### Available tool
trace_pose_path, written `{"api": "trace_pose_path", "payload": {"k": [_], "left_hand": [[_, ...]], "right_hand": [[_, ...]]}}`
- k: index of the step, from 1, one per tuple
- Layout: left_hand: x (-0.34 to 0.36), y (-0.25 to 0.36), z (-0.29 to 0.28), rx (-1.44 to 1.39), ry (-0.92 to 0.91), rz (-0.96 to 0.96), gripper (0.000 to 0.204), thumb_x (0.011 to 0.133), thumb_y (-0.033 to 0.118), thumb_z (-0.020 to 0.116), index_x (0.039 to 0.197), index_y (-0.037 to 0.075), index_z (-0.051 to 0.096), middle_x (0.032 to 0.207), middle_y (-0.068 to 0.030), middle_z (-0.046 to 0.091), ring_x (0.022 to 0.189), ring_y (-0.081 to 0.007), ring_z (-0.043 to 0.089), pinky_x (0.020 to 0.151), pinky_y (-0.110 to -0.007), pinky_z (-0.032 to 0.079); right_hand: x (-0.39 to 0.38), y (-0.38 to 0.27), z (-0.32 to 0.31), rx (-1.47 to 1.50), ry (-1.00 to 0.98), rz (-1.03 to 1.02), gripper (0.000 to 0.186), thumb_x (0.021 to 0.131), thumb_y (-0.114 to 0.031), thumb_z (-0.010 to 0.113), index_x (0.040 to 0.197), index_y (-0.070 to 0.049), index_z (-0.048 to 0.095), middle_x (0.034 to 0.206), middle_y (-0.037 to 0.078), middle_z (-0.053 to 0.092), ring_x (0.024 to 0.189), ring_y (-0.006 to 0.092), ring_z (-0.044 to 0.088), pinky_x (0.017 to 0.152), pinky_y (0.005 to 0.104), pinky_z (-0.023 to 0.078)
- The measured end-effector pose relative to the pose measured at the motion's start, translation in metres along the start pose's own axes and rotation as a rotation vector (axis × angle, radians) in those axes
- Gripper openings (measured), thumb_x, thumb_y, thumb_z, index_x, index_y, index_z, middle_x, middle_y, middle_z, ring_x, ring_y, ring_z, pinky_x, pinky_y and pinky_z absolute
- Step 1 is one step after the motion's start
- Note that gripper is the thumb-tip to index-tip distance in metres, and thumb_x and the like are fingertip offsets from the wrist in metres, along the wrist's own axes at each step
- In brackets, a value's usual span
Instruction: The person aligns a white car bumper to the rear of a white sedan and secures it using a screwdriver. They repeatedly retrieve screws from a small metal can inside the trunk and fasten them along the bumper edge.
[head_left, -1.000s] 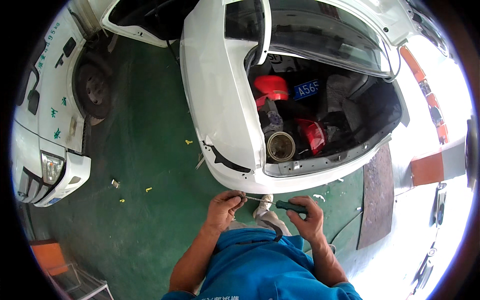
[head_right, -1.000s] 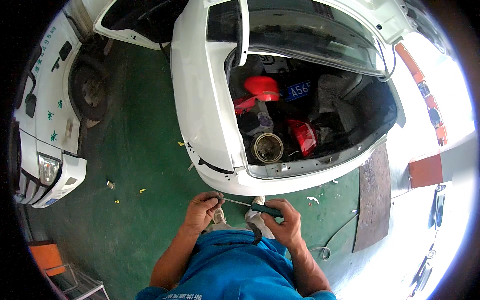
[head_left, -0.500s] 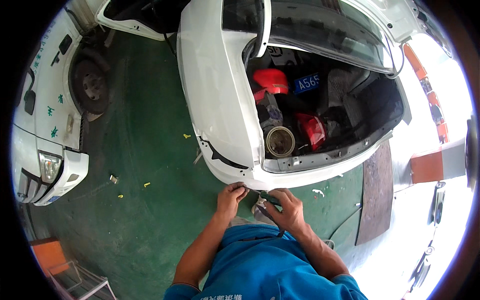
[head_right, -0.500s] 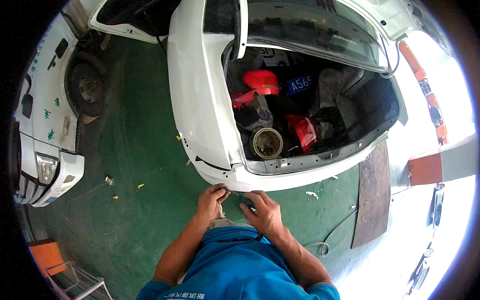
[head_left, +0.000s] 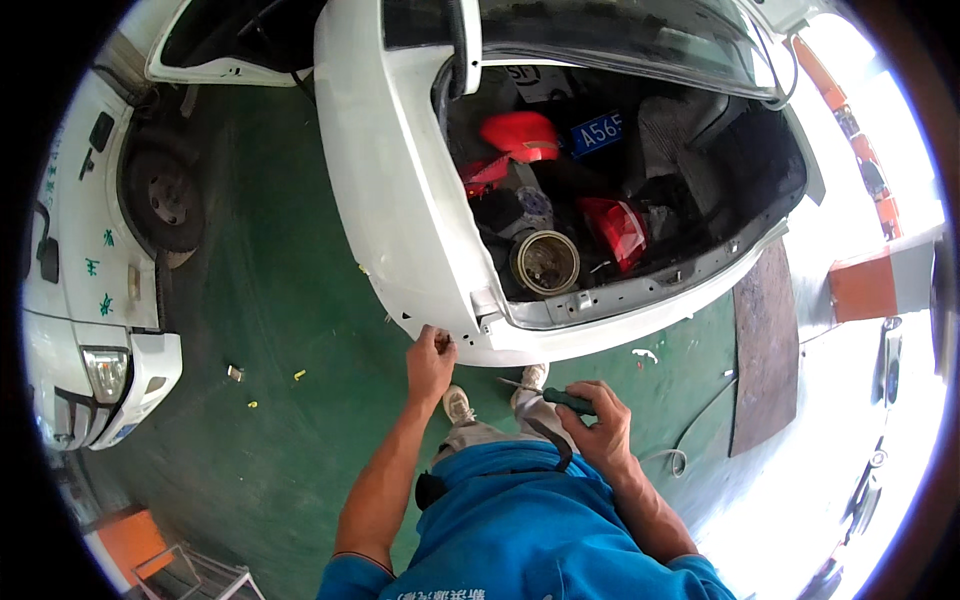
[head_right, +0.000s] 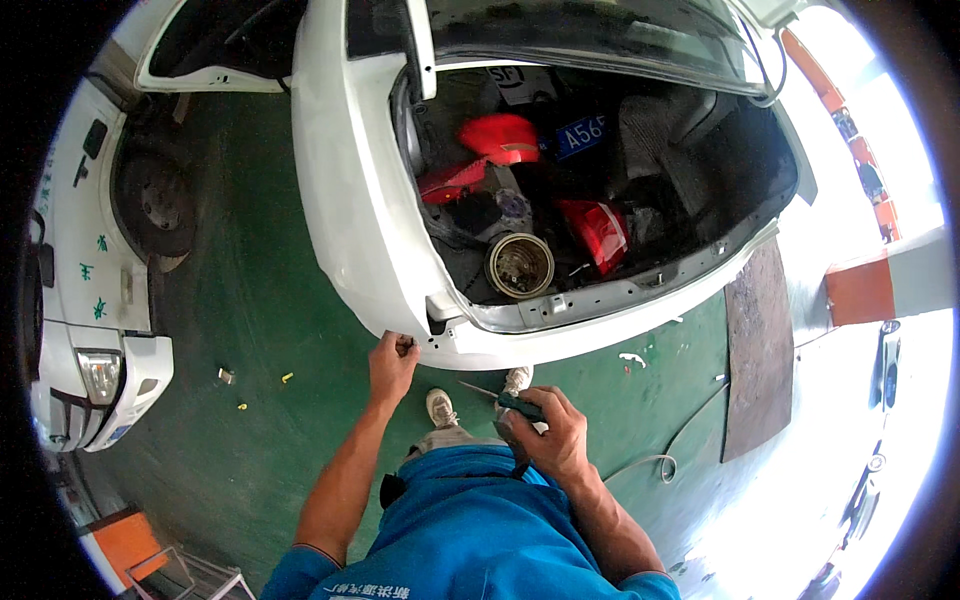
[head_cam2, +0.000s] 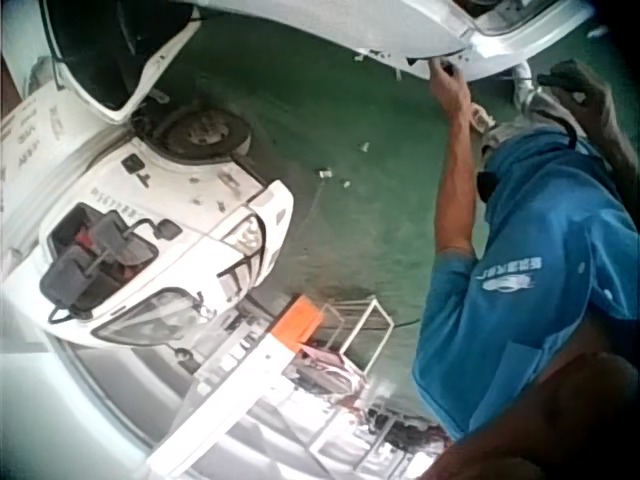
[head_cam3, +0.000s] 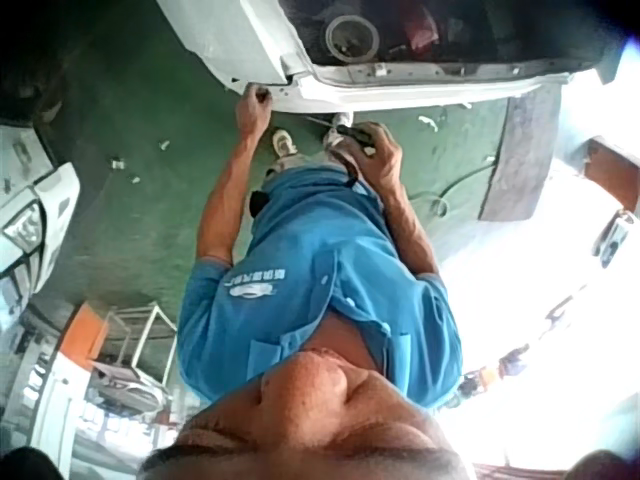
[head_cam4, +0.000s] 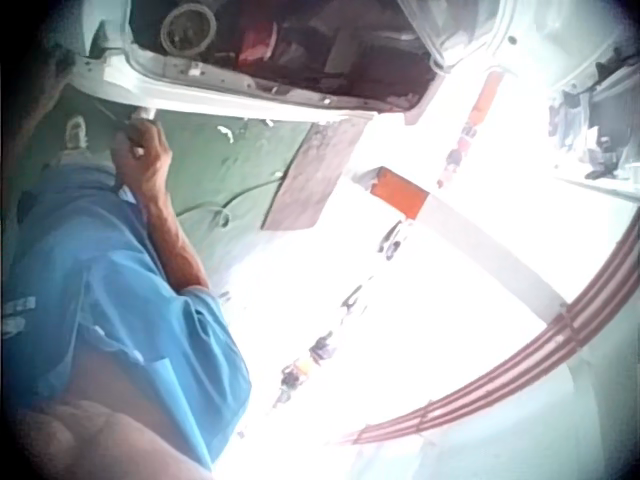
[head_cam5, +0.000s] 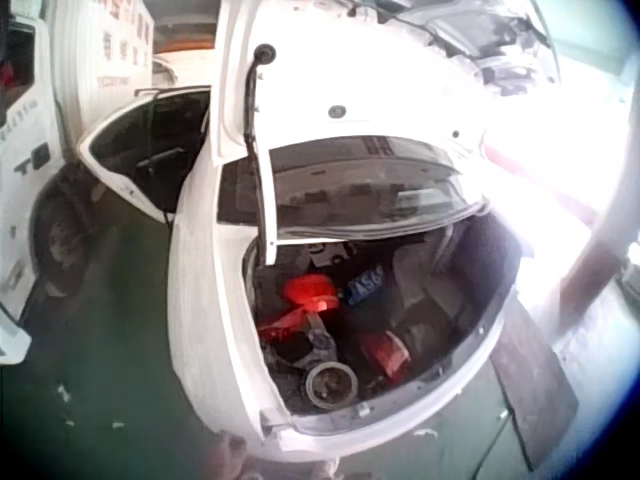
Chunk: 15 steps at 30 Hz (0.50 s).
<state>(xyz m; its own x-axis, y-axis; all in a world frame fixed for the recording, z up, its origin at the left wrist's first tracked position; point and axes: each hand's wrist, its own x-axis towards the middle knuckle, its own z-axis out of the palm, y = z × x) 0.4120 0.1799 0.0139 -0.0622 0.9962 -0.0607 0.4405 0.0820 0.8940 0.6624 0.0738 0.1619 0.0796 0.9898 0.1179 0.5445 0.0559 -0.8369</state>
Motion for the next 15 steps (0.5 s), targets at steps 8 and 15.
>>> {"api": "trace_pose_path", "payload": {"k": [8,15], "left_hand": [[0.019,-0.017,0.015,0.444,-0.061,0.218,0.015,0.078,0.003,0.071,0.093,0.0,0.068,0.085,-0.018,0.07,0.079,-0.0338,0.069,0.071,-0.044,0.054],[0.02,-0.012,0.021,0.382,-0.083,0.245,0.02,0.078,0.003,0.072,0.098,0.002,0.067,0.092,-0.017,0.069,0.086,-0.0365,0.067,0.074,-0.045,0.053]], "right_hand": [[-0.002,0.024,-0.018,0.077,0.013,0.054,0.027,0.08,-0.004,0.078,0.103,0.001,0.064,0.097,0.016,0.068,0.082,0.0256,0.072,0.069,0.0325,0.06],[0.0,0.045,-0.035,0.12,0.053,0.078,0.027,0.079,-0.004,0.078,0.102,0.001,0.064,0.097,0.015,0.068,0.082,0.0254,0.072,0.07,0.0327,0.06]]}}
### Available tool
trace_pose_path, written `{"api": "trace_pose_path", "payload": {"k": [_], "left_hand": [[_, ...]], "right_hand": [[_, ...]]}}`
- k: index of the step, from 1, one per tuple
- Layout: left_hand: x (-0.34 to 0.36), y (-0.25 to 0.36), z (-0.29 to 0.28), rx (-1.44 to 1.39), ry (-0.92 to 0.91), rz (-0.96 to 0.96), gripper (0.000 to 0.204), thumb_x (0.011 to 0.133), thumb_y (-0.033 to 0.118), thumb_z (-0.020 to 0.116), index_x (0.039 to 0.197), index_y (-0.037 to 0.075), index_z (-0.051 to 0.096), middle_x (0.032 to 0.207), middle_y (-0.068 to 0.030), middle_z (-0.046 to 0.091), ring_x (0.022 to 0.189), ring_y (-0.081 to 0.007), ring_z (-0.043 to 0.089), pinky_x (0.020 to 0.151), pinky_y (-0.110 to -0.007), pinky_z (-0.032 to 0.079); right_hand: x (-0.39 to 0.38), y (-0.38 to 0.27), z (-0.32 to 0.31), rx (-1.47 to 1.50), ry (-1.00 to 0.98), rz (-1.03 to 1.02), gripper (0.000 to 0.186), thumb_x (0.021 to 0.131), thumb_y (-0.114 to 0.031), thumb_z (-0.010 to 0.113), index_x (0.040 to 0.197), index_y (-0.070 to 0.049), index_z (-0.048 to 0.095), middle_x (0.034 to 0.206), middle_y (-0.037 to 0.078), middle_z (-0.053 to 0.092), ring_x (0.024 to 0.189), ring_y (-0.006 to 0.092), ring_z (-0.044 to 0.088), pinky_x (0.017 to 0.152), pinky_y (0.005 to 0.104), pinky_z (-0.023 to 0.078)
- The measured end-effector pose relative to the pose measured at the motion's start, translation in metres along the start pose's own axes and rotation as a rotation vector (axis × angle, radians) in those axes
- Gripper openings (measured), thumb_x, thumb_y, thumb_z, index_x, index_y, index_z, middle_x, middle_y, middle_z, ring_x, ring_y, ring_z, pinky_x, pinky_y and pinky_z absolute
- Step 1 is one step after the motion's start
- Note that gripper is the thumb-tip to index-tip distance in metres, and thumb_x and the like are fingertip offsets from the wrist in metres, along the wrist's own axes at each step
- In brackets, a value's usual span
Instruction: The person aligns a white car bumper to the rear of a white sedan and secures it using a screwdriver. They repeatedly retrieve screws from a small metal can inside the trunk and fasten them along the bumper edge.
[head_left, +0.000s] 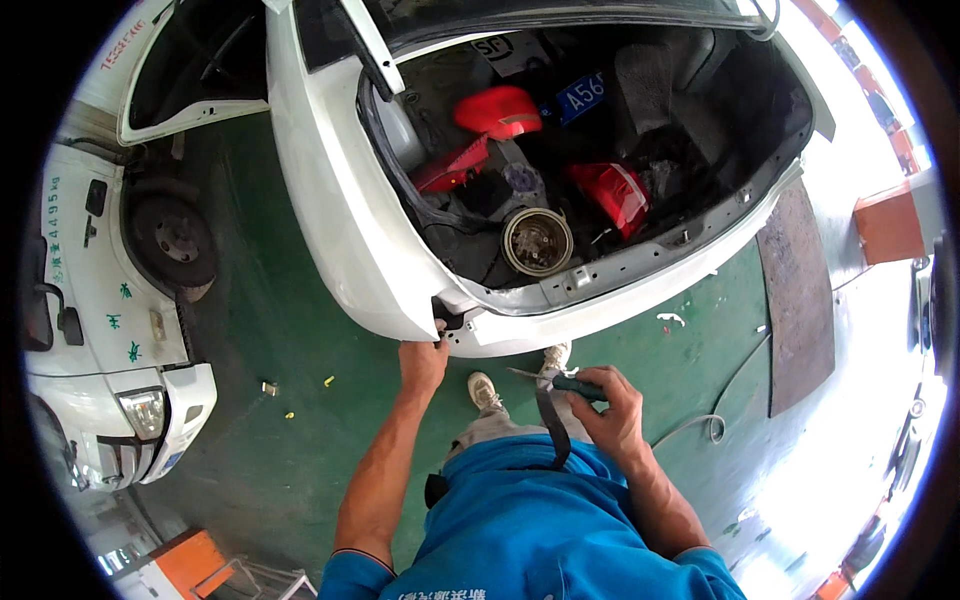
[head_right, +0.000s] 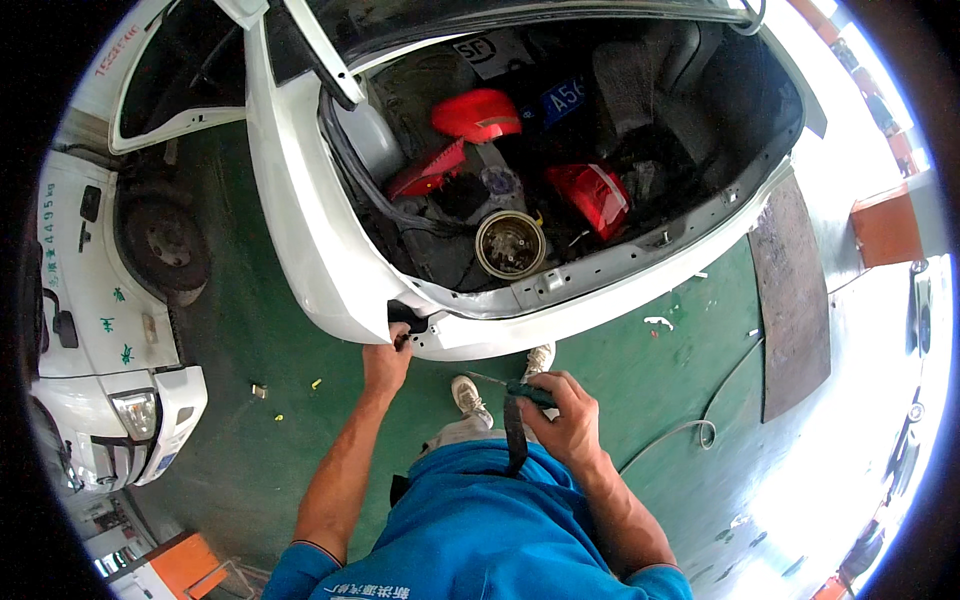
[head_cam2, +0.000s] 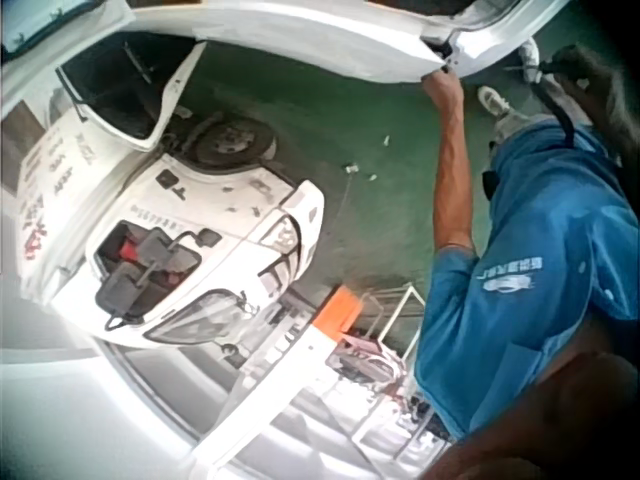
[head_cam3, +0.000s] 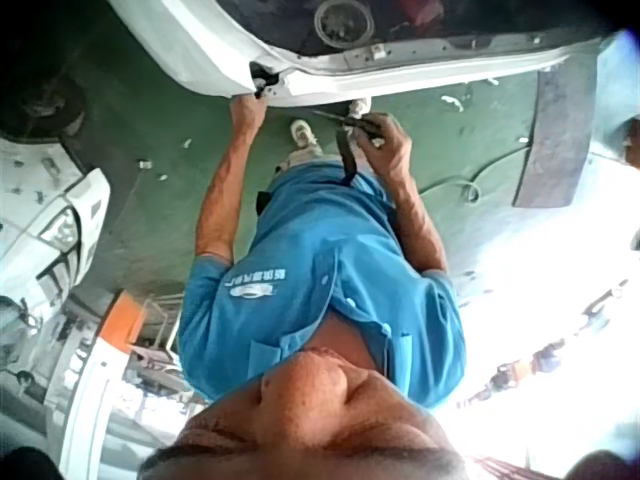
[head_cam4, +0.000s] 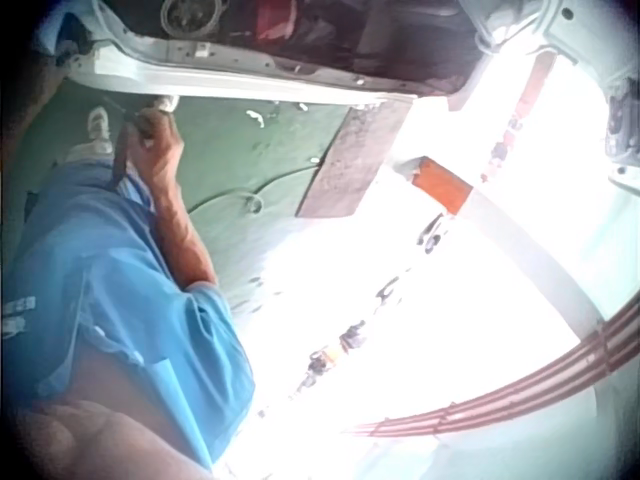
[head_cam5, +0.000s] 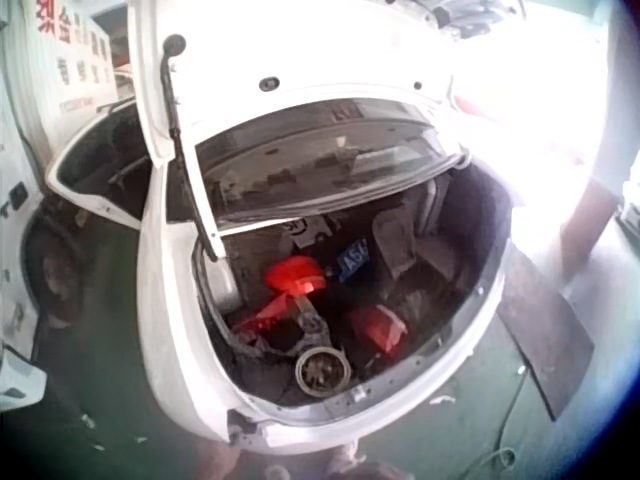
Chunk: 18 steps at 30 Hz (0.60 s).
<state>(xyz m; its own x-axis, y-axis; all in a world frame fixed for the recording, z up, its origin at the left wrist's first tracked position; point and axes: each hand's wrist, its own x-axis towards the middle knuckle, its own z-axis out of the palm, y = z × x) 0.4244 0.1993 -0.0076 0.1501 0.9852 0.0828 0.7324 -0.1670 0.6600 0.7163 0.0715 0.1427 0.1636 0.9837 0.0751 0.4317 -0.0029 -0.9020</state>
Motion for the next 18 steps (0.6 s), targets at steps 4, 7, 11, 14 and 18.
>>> {"api": "trace_pose_path", "payload": {"k": [4,7,11,14,18], "left_hand": [[0.0,0.011,-0.006,0.062,-0.093,-0.041,0.021,0.08,0.004,0.071,0.101,0.005,0.066,0.095,-0.0159,0.069,0.088,-0.0379,0.067,0.076,-0.046,0.053],[-0.001,0.011,-0.006,0.118,-0.101,-0.01,0.02,0.081,0.004,0.071,0.1,0.006,0.066,0.095,-0.014,0.069,0.087,-0.0374,0.067,0.075,-0.047,0.053],[-0.001,0.016,-0.006,0.174,-0.063,0.088,0.019,0.081,0.005,0.071,0.099,0.007,0.066,0.095,-0.0127,0.068,0.087,-0.0362,0.067,0.075,-0.048,0.053],[-0.002,0.017,-0.006,0.203,-0.065,0.102,0.019,0.08,0.005,0.072,0.098,0.007,0.066,0.095,-0.0116,0.069,0.087,-0.0352,0.067,0.074,-0.048,0.053],[-0.002,0.015,-0.003,0.236,-0.078,0.128,0.019,0.079,0.005,0.072,0.097,0.007,0.065,0.096,-0.0103,0.069,0.087,-0.0338,0.067,0.073,-0.047,0.054]], "right_hand": [[0.002,0.008,-0.009,-0.007,0.018,0.014,0.028,0.079,-0.004,0.078,0.103,0.001,0.064,0.096,0.015,0.068,0.082,0.0246,0.072,0.069,0.0322,0.06],[0.003,0.014,-0.013,-0.029,0.023,0.012,0.028,0.079,-0.003,0.078,0.103,0.001,0.064,0.096,0.015,0.068,0.081,0.0243,0.072,0.068,0.032,0.059],[0.006,0.016,-0.016,0.008,0.031,0.014,0.028,0.079,-0.002,0.077,0.103,0.001,0.064,0.096,0.015,0.068,0.08,0.0241,0.072,0.068,0.0319,0.059],[0.006,0.017,-0.017,0.006,0.031,0.0,0.028,0.079,-0.002,0.077,0.103,0.001,0.064,0.095,0.015,0.068,0.079,0.0238,0.072,0.067,0.0319,0.059],[0.005,0.02,-0.016,0.016,0.026,-0.006,0.028,0.079,-0.002,0.077,0.104,0.001,0.064,0.094,0.015,0.068,0.079,0.0235,0.071,0.067,0.032,0.059]]}}
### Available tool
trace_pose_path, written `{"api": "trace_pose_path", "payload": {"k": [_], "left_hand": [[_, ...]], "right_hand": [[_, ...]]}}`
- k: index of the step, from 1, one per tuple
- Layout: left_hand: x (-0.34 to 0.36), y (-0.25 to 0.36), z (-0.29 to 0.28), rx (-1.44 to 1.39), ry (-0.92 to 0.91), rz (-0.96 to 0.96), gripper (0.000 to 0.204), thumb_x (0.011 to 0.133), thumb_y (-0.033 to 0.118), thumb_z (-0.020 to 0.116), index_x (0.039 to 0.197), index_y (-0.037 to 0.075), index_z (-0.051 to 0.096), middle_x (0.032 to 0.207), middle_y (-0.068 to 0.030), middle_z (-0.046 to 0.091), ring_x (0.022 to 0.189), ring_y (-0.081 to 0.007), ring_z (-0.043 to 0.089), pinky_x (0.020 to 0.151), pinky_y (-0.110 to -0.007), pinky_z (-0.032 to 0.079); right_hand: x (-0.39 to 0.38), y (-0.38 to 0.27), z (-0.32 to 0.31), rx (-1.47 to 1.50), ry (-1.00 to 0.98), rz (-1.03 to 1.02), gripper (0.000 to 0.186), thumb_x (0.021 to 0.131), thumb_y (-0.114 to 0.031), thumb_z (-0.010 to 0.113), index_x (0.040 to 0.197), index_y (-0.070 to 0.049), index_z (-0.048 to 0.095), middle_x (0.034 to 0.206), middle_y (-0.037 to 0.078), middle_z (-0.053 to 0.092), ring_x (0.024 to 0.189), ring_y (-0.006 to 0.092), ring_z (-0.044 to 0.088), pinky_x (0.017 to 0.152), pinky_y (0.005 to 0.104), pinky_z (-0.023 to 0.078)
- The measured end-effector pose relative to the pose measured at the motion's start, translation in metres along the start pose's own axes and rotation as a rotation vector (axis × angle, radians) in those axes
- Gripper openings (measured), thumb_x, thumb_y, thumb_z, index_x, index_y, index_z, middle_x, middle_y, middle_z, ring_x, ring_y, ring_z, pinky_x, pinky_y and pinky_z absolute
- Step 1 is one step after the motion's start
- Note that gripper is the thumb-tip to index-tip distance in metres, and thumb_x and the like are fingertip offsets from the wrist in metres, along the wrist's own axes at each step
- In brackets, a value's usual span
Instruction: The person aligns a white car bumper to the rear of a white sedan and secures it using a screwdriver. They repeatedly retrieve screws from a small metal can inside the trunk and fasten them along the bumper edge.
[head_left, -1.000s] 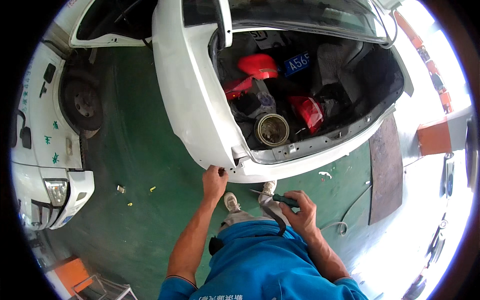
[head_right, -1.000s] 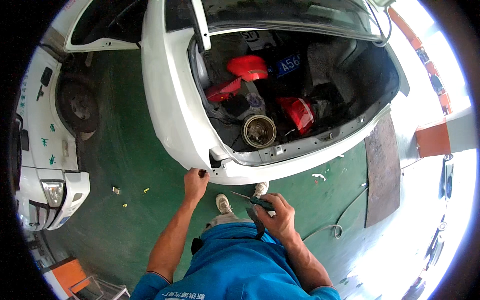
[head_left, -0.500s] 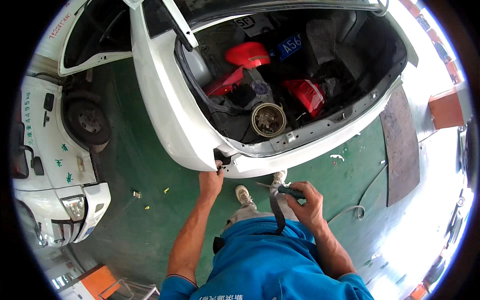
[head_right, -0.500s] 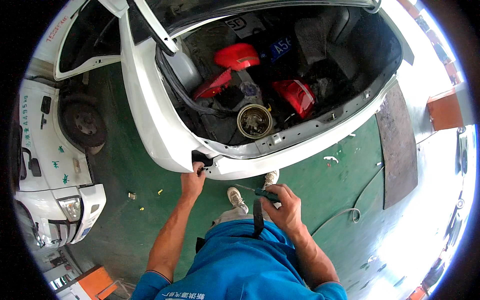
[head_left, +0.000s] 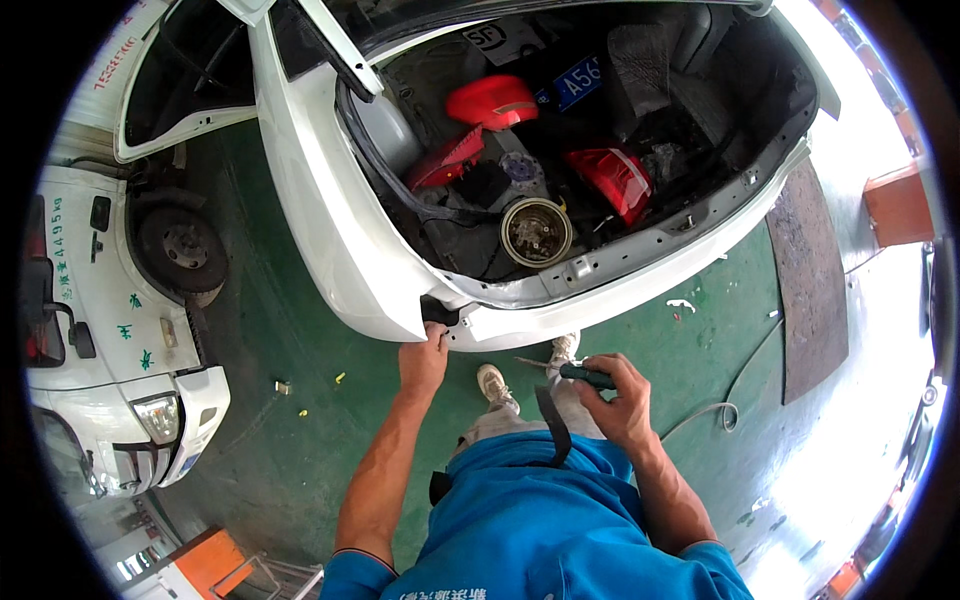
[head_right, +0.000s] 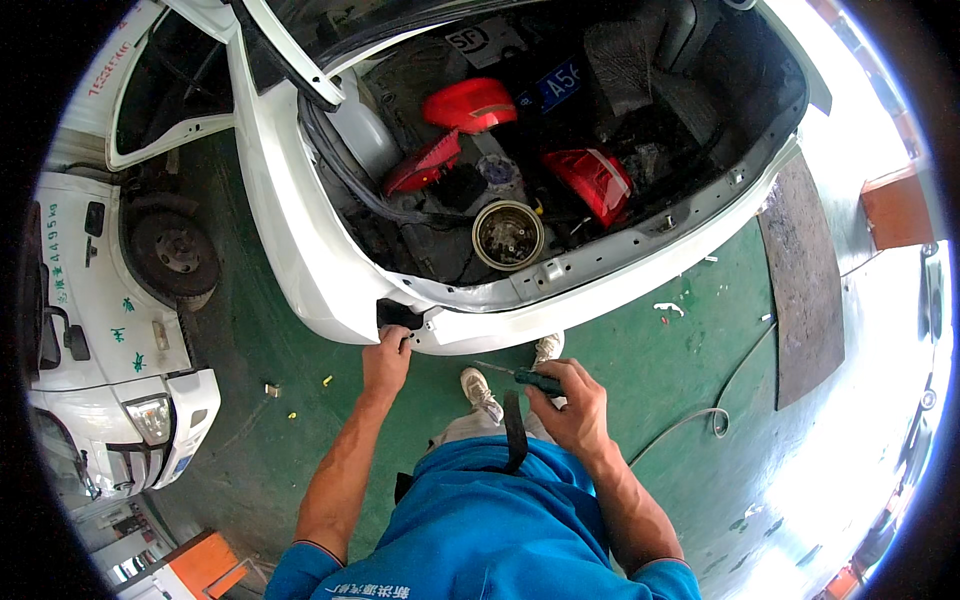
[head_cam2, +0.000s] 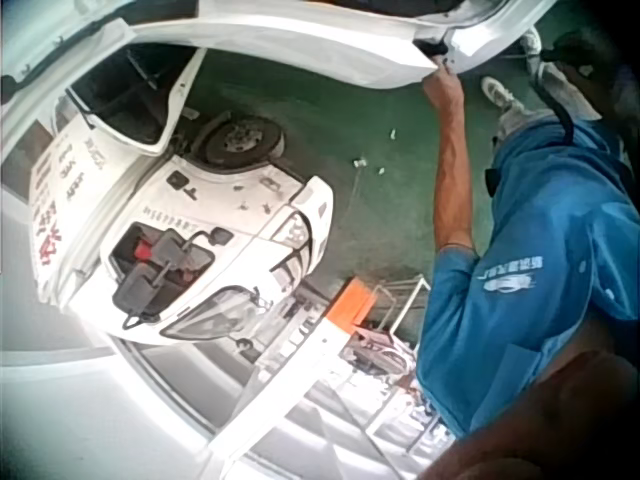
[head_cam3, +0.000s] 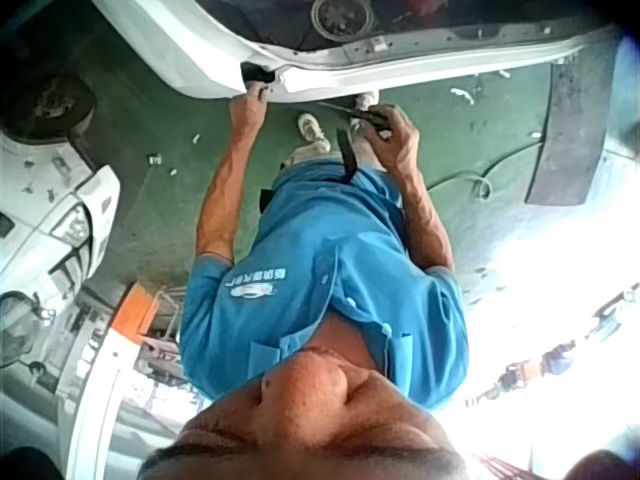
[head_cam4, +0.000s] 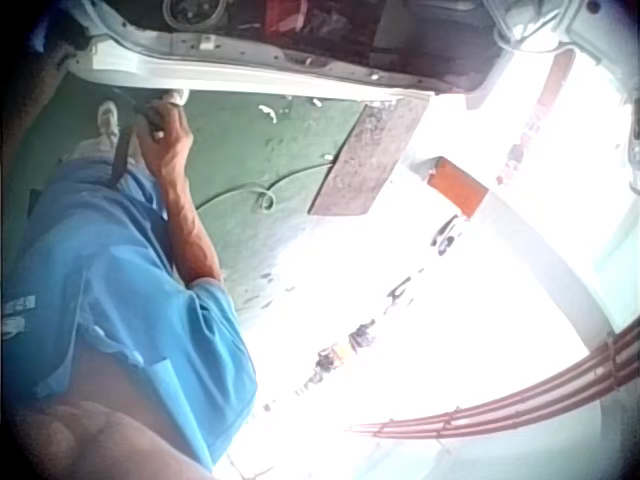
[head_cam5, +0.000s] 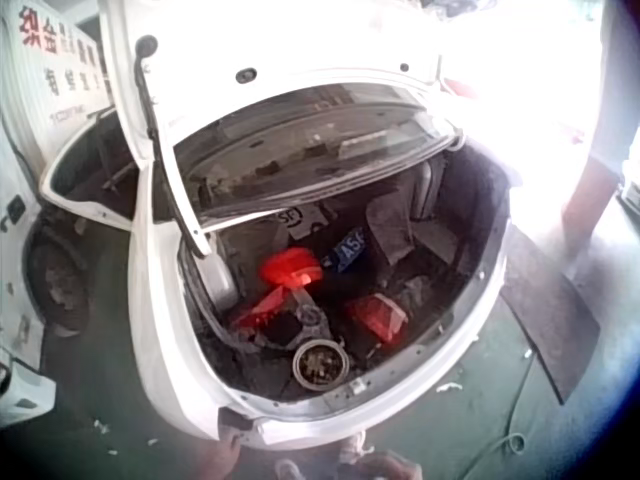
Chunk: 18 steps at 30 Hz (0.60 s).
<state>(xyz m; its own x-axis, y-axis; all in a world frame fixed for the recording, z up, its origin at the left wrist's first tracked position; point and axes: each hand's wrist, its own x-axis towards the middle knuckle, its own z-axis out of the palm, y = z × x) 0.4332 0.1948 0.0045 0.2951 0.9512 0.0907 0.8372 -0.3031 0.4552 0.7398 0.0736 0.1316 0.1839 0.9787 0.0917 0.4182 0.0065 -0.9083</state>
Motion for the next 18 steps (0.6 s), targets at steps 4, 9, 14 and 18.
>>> {"api": "trace_pose_path", "payload": {"k": [4,9,14,18], "left_hand": [[-0.002,-0.004,0.003,0.015,-0.022,-0.018,0.019,0.08,0.004,0.071,0.097,0.007,0.065,0.095,-0.0097,0.069,0.087,-0.0328,0.067,0.073,-0.046,0.054],[-0.001,-0.001,0.0,-0.015,0.01,0.006,0.017,0.083,0.007,0.07,0.098,0.008,0.064,0.098,-0.0097,0.068,0.084,-0.0354,0.068,0.07,-0.045,0.055],[-0.006,0.0,0.005,-0.028,-0.003,-0.036,0.017,0.083,0.009,0.071,0.098,0.007,0.064,0.099,-0.0106,0.068,0.084,-0.0359,0.067,0.071,-0.047,0.054],[-0.006,-0.001,0.005,-0.041,0.001,-0.021,0.018,0.083,0.009,0.071,0.101,0.008,0.064,0.098,-0.0106,0.068,0.084,-0.0357,0.068,0.071,-0.047,0.054]], "right_hand": [[0.001,-0.001,0.003,0.008,-0.008,-0.008,0.028,0.08,-0.003,0.077,0.104,0.001,0.064,0.094,0.014,0.068,0.079,0.0235,0.07,0.067,0.032,0.058],[0.004,-0.005,0.007,0.004,-0.021,-0.014,0.028,0.08,-0.003,0.076,0.104,0.001,0.064,0.093,0.015,0.068,0.079,0.0251,0.071,0.067,0.0331,0.058],[0.008,-0.01,0.018,-0.007,-0.058,-0.049,0.028,0.08,-0.004,0.076,0.104,0.001,0.064,0.094,0.015,0.068,0.08,0.0265,0.071,0.067,0.0338,0.058],[0.008,-0.008,0.03,0.0,-0.09,-0.064,0.028,0.08,-0.005,0.076,0.105,0.0,0.064,0.096,0.015,0.068,0.08,0.0273,0.071,0.067,0.0346,0.058]]}}
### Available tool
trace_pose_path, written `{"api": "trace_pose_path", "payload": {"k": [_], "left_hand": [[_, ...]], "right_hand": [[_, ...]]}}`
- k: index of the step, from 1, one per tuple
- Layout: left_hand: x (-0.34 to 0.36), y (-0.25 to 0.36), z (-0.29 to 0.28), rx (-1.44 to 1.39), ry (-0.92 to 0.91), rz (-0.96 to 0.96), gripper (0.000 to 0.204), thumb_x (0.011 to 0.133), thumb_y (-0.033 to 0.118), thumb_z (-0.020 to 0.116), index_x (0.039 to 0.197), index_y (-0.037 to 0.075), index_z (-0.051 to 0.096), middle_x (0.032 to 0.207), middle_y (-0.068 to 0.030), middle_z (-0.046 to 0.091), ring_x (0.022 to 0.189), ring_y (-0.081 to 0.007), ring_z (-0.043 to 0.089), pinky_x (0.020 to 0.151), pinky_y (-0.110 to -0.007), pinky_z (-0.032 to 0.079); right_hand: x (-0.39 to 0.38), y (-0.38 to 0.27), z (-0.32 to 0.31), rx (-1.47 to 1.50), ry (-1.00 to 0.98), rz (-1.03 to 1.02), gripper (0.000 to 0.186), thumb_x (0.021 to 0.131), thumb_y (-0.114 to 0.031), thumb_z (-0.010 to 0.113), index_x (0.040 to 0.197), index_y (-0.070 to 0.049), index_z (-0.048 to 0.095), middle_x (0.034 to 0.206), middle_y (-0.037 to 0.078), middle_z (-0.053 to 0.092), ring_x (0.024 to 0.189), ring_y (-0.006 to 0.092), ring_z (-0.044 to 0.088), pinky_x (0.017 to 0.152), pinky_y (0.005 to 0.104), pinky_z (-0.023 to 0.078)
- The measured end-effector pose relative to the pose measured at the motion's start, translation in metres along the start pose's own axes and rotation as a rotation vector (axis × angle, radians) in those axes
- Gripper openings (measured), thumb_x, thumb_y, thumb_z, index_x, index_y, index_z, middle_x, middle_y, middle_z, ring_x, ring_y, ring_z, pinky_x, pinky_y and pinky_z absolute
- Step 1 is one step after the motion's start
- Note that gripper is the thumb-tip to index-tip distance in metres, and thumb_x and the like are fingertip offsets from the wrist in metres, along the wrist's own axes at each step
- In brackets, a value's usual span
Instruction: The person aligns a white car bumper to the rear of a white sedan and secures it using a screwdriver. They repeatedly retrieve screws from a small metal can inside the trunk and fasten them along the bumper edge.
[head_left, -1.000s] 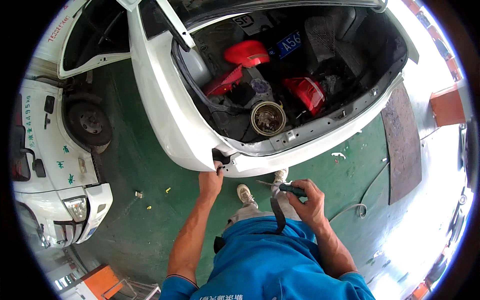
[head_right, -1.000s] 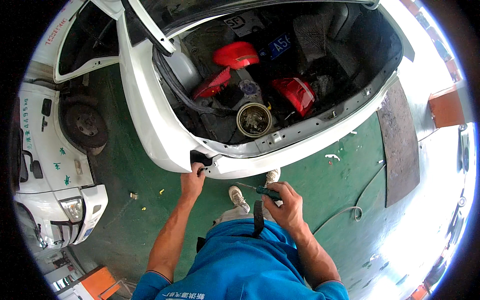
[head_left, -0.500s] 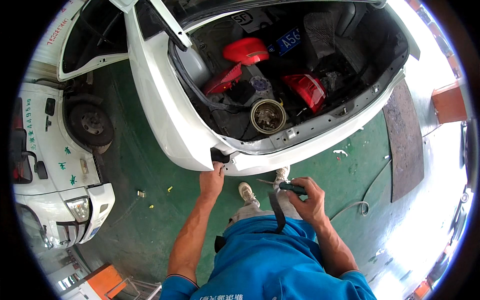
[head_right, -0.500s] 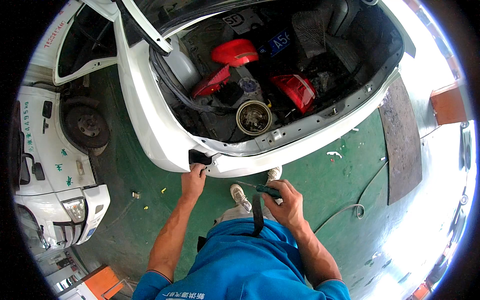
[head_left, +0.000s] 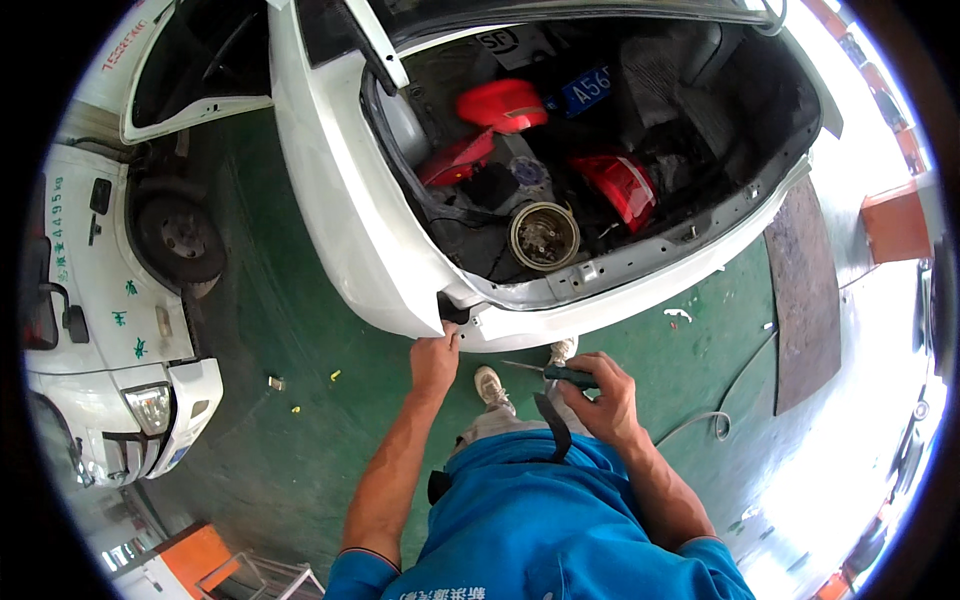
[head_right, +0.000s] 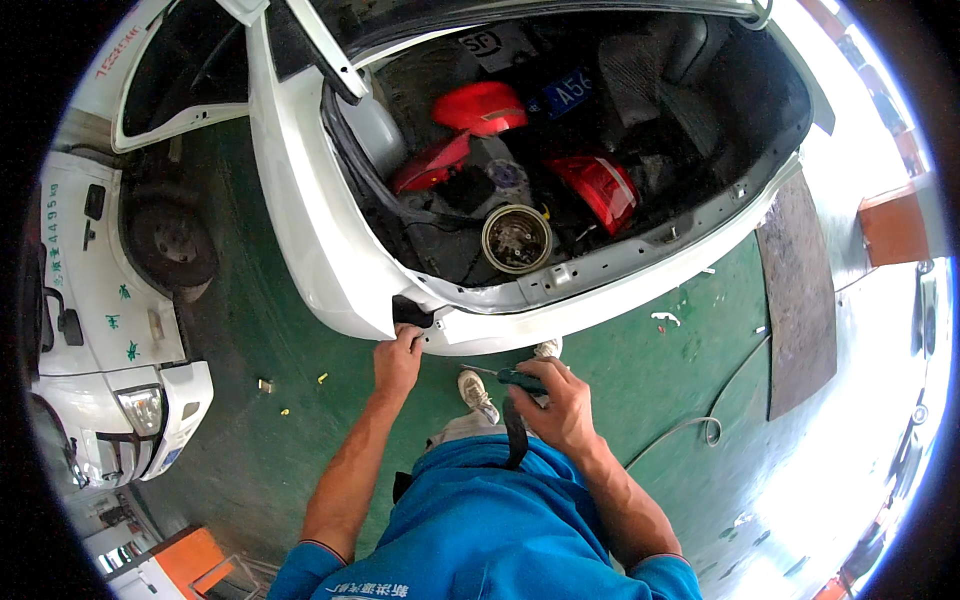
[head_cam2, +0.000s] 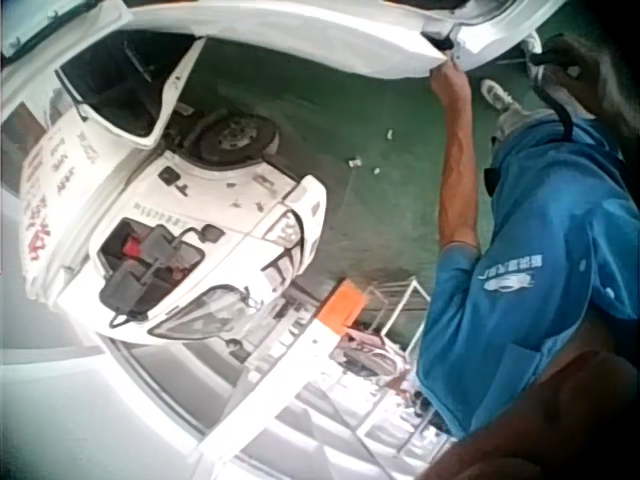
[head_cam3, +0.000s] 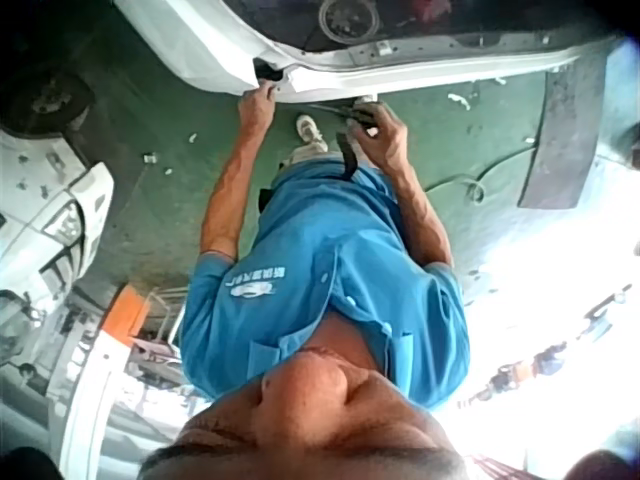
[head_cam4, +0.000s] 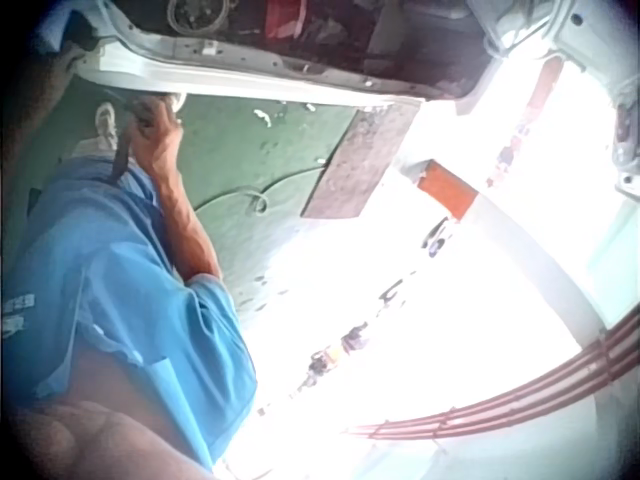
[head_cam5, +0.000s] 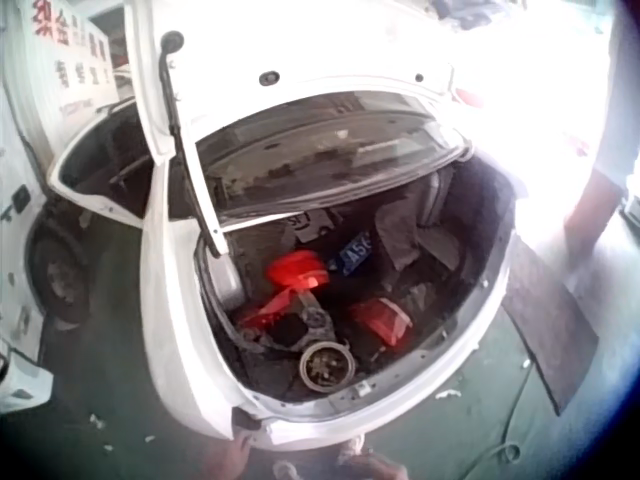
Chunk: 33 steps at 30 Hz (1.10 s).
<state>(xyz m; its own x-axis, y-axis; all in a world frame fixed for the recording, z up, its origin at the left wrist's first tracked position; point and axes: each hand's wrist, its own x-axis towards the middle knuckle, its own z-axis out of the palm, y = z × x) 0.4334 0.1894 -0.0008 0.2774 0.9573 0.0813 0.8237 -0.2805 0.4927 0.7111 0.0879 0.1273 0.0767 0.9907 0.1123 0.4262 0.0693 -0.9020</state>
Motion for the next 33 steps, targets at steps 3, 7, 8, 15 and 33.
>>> {"api": "trace_pose_path", "payload": {"k": [3,7,8,15,33], "left_hand": [[0.004,-0.004,0.001,-0.011,0.006,0.044,0.021,0.084,0.008,0.071,0.105,0.008,0.065,0.098,-0.0103,0.07,0.083,-0.0351,0.069,0.072,-0.045,0.055],[0.002,-0.005,0.002,-0.004,-0.035,-0.05,0.033,0.084,0.007,0.071,0.117,0.008,0.064,0.102,-0.0113,0.072,0.09,-0.0335,0.069,0.078,-0.045,0.055],[0.001,-0.007,0.002,-0.027,-0.036,-0.059,0.037,0.085,0.007,0.071,0.121,0.009,0.062,0.102,-0.0114,0.073,0.091,-0.0332,0.069,0.079,-0.045,0.055],[-0.004,-0.028,0.011,-0.117,-0.012,-0.034,0.052,0.084,0.008,0.072,0.133,0.009,0.057,0.104,-0.012,0.073,0.094,-0.0325,0.069,0.08,-0.045,0.055],[-0.001,-0.021,-0.004,-0.225,0.046,0.011,0.021,0.081,0.009,0.071,0.099,0.004,0.061,0.091,-0.0143,0.066,0.092,-0.0355,0.064,0.078,-0.049,0.052]], "right_hand": [[0.006,-0.006,0.009,0.0,-0.019,-0.006,0.028,0.08,-0.006,0.076,0.105,-0.001,0.064,0.098,0.015,0.068,0.08,0.0283,0.071,0.067,0.0359,0.058],[0.024,-0.015,0.03,-0.042,-0.001,-0.101,0.029,0.078,-0.006,0.077,0.104,-0.001,0.064,0.099,0.014,0.068,0.08,0.0301,0.071,0.069,0.0376,0.058],[0.028,-0.017,0.036,-0.062,-0.015,-0.118,0.029,0.078,-0.006,0.077,0.104,-0.001,0.064,0.099,0.014,0.068,0.08,0.0305,0.07,0.069,0.0375,0.058],[0.047,-0.023,0.073,-0.122,-0.075,-0.207,0.028,0.079,-0.007,0.075,0.105,-0.005,0.064,0.102,0.011,0.067,0.083,0.0315,0.07,0.068,0.0393,0.057],[0.074,-0.056,0.104,-0.557,-0.369,-0.302,0.037,0.082,-0.014,0.072,0.115,-0.004,0.058,0.104,0.013,0.065,0.084,0.0343,0.067,0.069,0.0418,0.056]]}}
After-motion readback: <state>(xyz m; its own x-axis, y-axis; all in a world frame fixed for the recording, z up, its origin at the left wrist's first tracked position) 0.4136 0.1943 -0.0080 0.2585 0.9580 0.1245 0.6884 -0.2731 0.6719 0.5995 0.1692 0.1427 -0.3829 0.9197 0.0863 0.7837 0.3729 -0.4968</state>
